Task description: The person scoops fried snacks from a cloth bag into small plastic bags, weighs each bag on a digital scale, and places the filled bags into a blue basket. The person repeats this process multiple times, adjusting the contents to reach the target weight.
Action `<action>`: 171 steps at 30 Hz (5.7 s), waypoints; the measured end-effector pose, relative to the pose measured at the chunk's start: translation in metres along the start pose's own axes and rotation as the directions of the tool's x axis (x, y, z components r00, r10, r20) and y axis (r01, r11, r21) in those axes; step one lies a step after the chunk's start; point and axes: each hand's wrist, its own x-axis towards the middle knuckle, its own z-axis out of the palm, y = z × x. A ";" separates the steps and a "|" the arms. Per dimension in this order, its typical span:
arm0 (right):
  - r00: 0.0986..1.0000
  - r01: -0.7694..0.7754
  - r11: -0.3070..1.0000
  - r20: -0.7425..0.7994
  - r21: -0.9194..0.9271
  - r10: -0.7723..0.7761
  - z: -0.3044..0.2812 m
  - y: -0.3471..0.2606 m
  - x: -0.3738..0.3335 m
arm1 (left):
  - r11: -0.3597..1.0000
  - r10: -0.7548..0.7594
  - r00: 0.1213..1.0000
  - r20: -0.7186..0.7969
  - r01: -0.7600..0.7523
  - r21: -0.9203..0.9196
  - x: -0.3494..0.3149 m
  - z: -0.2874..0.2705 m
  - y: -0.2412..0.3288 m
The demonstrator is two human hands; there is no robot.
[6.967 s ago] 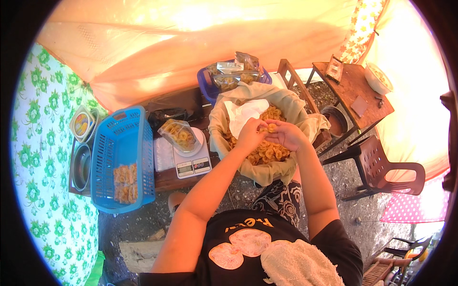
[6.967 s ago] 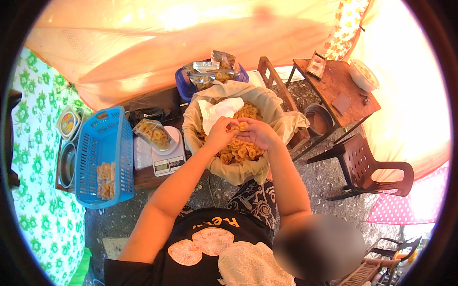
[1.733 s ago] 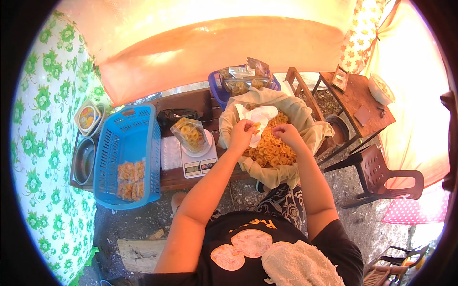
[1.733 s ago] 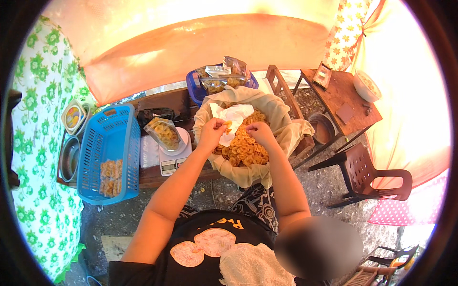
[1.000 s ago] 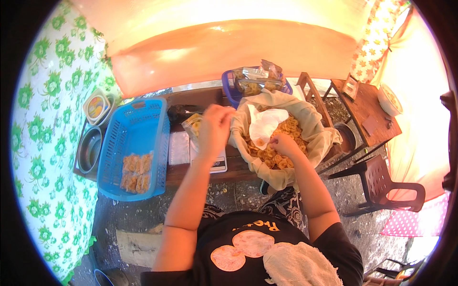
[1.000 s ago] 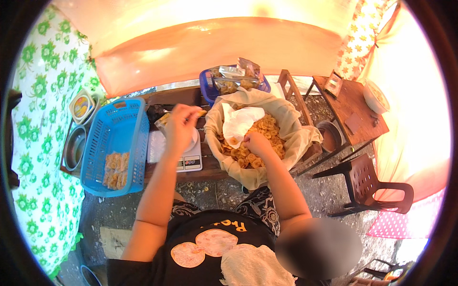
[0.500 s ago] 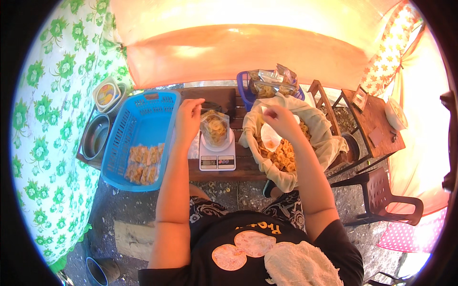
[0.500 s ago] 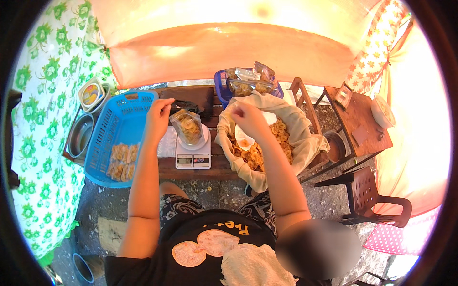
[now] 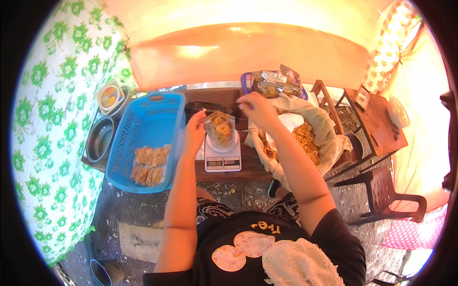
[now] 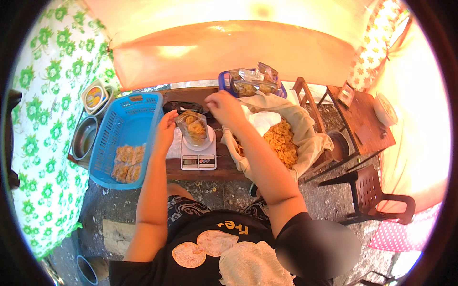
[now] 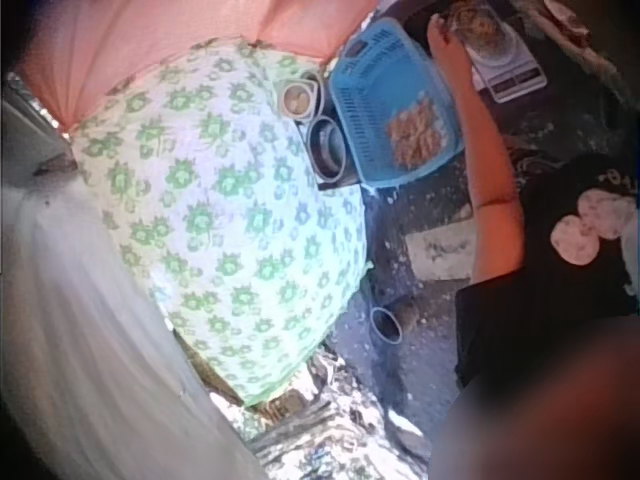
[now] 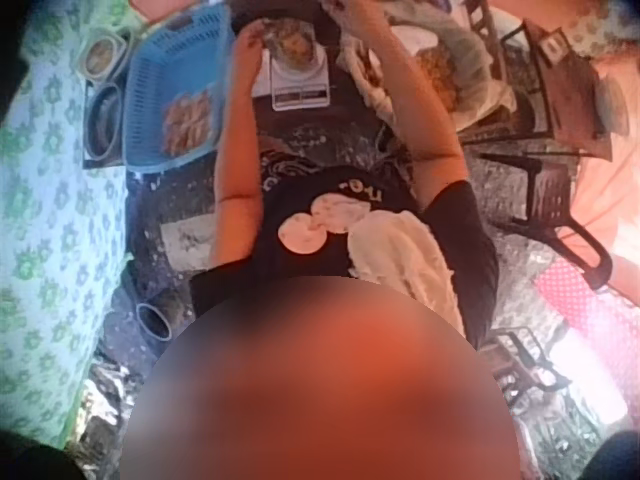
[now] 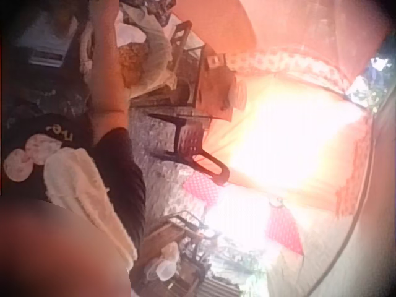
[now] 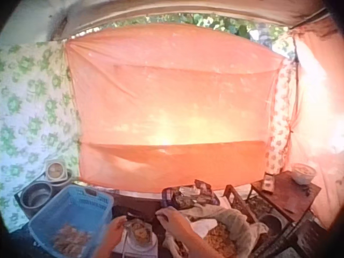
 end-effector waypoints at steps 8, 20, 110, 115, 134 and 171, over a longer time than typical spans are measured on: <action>0.423 -0.761 0.360 0.008 -0.540 0.906 -0.128 0.197 -0.104 | 0.974 -0.159 0.984 0.082 0.170 -0.148 0.002 -0.003 -0.005; 0.295 -0.689 0.369 0.224 -0.623 0.929 -0.081 0.174 -0.137 | 0.950 -0.190 0.979 0.077 0.203 -0.238 -0.006 0.000 0.010; 0.883 -0.468 0.746 0.237 0.473 0.404 -0.030 0.001 -0.009 | 0.983 0.185 0.983 0.000 -0.185 -0.004 -0.022 0.067 0.082; 0.986 -0.029 0.995 0.165 0.096 0.013 0.024 -0.029 0.012 | 0.981 0.120 0.977 -0.176 -0.089 0.174 0.006 -0.011 0.088; 0.684 -0.623 0.581 -0.005 -0.525 0.730 -0.104 0.148 -0.111 | 0.955 0.217 0.959 -0.185 -0.170 0.242 0.008 -0.014 0.041; 0.505 -0.790 0.186 0.447 0.584 0.738 -0.142 0.100 -0.149 | 0.872 0.472 0.849 -0.238 -0.411 0.265 -0.060 0.045 0.080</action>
